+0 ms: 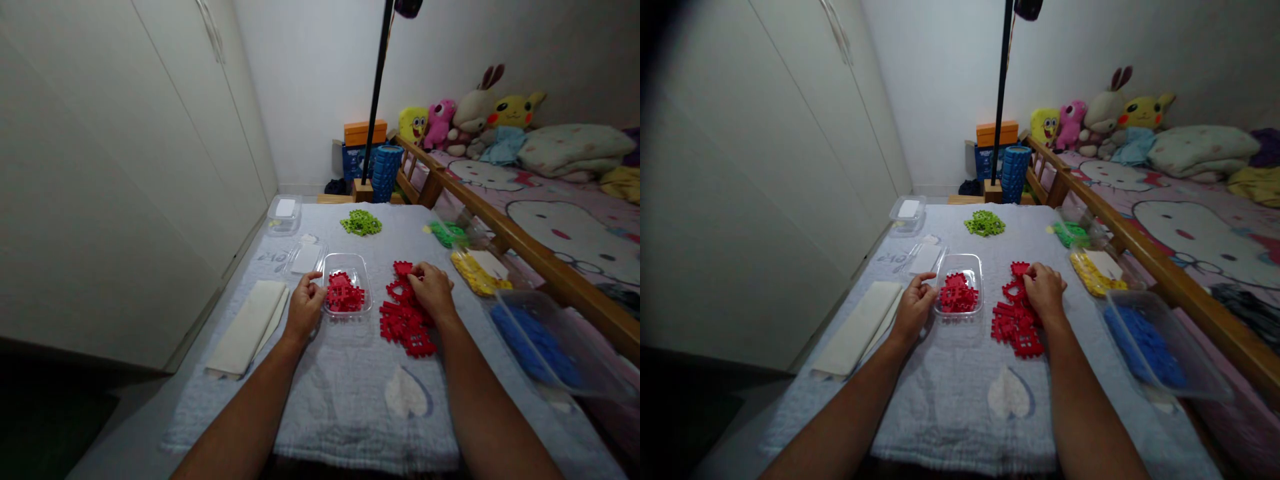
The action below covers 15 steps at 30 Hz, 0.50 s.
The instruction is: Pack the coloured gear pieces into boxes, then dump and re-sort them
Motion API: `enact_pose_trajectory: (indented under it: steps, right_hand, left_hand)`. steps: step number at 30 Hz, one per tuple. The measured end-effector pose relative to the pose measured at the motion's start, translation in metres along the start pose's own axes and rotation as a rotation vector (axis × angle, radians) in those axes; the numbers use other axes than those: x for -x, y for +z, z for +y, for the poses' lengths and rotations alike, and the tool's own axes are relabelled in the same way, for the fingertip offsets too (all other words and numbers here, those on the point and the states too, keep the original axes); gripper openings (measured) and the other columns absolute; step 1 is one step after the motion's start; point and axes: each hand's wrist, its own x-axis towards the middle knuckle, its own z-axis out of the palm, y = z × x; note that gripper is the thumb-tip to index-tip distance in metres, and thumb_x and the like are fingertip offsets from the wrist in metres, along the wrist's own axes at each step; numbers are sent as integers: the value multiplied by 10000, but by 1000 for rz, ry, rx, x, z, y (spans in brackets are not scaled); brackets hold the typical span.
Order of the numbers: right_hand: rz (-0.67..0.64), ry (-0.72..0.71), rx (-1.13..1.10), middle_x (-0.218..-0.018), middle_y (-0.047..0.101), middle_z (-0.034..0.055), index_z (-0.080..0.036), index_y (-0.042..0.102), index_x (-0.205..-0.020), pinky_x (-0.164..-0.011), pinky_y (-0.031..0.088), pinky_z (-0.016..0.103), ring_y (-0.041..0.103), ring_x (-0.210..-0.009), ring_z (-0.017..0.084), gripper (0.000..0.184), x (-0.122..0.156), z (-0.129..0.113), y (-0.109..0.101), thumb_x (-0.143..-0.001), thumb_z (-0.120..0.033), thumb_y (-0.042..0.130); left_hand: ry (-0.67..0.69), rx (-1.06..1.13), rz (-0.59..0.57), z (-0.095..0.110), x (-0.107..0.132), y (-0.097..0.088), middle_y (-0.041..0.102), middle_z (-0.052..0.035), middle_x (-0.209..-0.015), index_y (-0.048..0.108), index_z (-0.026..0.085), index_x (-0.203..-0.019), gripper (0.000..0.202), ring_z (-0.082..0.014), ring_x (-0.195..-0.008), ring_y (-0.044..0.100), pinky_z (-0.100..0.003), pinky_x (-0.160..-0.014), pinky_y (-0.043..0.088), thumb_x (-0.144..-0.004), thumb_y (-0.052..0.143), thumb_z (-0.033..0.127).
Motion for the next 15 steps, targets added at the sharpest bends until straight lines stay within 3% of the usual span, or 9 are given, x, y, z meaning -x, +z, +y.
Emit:
enact_pose_trajectory:
  steps: [7,12,15]
  right_hand:
    - [26,-4,35,-1022,731,99,-201,687,-938,-828,336,389,585,-965,268,210,6,-10,-2,-896,-225,482]
    - [-31,-45,133,-1264,687,152,-191,664,-1225,-940,348,463,543,-1155,340,362,10,-12,4,-919,-283,494]
    - [-107,-86,141,-1343,665,127,-224,631,-1318,-991,328,493,526,-1212,339,422,11,-15,8,-926,-263,482]
  left_hand:
    - [-9,-9,3,3,0,0,401,105,-579,587,177,-1133,384,-95,-518,398,-213,-528,297,-793,631,349]
    - [-9,-19,12,2,1,0,401,107,-581,589,177,-1137,394,-92,-508,392,-214,-527,295,-793,636,365]
    - [-2,-26,17,0,0,-1,397,108,-579,589,175,-1135,387,-93,-517,393,-216,-537,299,-799,637,361]
